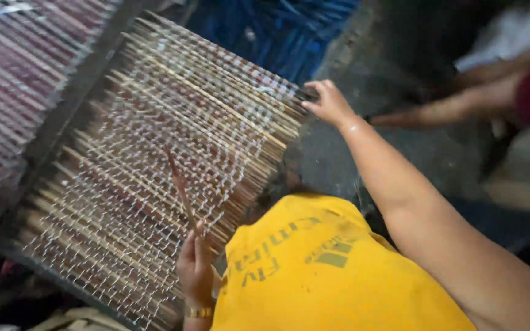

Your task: The person repeatedly dips bundles of thin sticks into a bucket of dark liquid, then places them on a drying rack. The process is repeated multiple times with different bundles.

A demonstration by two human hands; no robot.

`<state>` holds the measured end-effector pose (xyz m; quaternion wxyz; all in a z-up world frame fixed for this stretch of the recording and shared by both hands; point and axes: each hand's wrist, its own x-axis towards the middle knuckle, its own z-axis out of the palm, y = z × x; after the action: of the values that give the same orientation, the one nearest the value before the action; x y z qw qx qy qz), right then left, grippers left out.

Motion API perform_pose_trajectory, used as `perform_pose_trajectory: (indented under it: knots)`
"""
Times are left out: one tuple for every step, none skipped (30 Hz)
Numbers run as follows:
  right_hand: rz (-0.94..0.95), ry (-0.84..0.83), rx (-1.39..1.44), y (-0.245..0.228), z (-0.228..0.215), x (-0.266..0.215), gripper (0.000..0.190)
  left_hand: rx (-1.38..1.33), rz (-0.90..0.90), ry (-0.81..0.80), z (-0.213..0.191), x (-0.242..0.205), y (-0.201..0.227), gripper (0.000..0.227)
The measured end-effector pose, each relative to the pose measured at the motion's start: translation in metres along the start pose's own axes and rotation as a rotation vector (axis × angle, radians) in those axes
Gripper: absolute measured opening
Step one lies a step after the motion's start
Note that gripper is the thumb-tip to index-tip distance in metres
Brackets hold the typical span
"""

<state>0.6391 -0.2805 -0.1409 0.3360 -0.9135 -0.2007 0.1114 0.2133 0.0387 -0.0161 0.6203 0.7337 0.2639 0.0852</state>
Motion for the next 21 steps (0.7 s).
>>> perform_pose_trajectory:
  knots:
    - [-0.023,-0.018,0.005,-0.006,-0.005,0.013,0.057,0.001,-0.005,0.029,0.01,0.001,0.004,0.033]
    - [0.033,-0.065,-0.027,-0.012,-0.009,0.024,0.068,-0.132,-0.07,0.11,0.02,0.002,0.007,0.035]
    - [0.104,-0.12,-0.062,-0.016,-0.013,0.026,0.079,-0.265,-0.148,0.185,0.029,-0.002,0.011,0.037]
    - [0.096,-0.147,-0.061,-0.02,-0.014,0.031,0.079,-0.264,-0.165,0.208,0.033,-0.005,0.008,0.037]
    - [0.146,-0.238,-0.107,-0.023,-0.016,0.038,0.086,-0.241,-0.107,0.185,0.036,-0.004,0.004,0.034]
    - [0.196,-0.329,-0.155,-0.027,-0.018,0.044,0.092,-0.218,-0.05,0.161,0.039,-0.004,0.0,0.031]
    - [0.187,-0.343,-0.158,-0.032,-0.021,0.05,0.092,-0.219,-0.058,0.175,0.044,-0.001,0.004,0.031]
    - [0.235,-0.412,-0.156,-0.037,-0.024,0.054,0.092,-0.145,-0.066,0.199,0.048,0.002,0.008,0.033]
    - [0.281,-0.485,-0.155,-0.042,-0.026,0.057,0.091,-0.071,-0.078,0.224,0.053,0.002,0.011,0.034]
    - [0.272,-0.501,-0.16,-0.053,-0.031,0.059,0.091,-0.072,-0.089,0.24,0.059,0.004,0.015,0.034]
    - [0.337,-0.554,-0.073,-0.065,-0.037,0.06,0.088,-0.055,-0.087,0.278,0.064,0.006,0.019,0.036]
    - [0.403,-0.607,0.013,-0.077,-0.044,0.061,0.086,-0.037,-0.086,0.315,0.069,0.007,0.024,0.038]
    - [0.397,-0.618,0.011,-0.065,-0.039,0.067,0.086,-0.035,-0.093,0.326,0.073,0.007,0.024,0.038]
    - [0.426,-0.63,0.03,-0.054,-0.035,0.073,0.087,-0.009,-0.103,0.347,0.078,0.006,0.025,0.037]
    - [0.456,-0.637,0.049,-0.043,-0.032,0.078,0.089,0.016,-0.112,0.364,0.081,0.006,0.027,0.036]
    - [0.451,-0.646,0.047,-0.049,-0.035,0.079,0.089,0.017,-0.116,0.373,0.084,0.005,0.029,0.036]
    - [0.44,-0.657,0.018,-0.054,-0.038,0.079,0.089,0.042,-0.143,0.373,0.087,0.004,0.03,0.037]
    - [0.428,-0.668,-0.01,-0.06,-0.041,0.079,0.09,0.066,-0.17,0.372,0.09,0.002,0.031,0.038]
    - [0.422,-0.674,-0.012,-0.058,-0.041,0.08,0.09,0.066,-0.173,0.381,0.093,0.001,0.031,0.038]
    - [0.41,-0.688,-0.013,-0.056,-0.042,0.081,0.087,0.05,-0.166,0.395,0.096,-0.001,0.031,0.037]
    - [0.399,-0.7,-0.013,-0.054,-0.042,0.081,0.085,0.035,-0.157,0.407,0.098,-0.001,0.031,0.036]
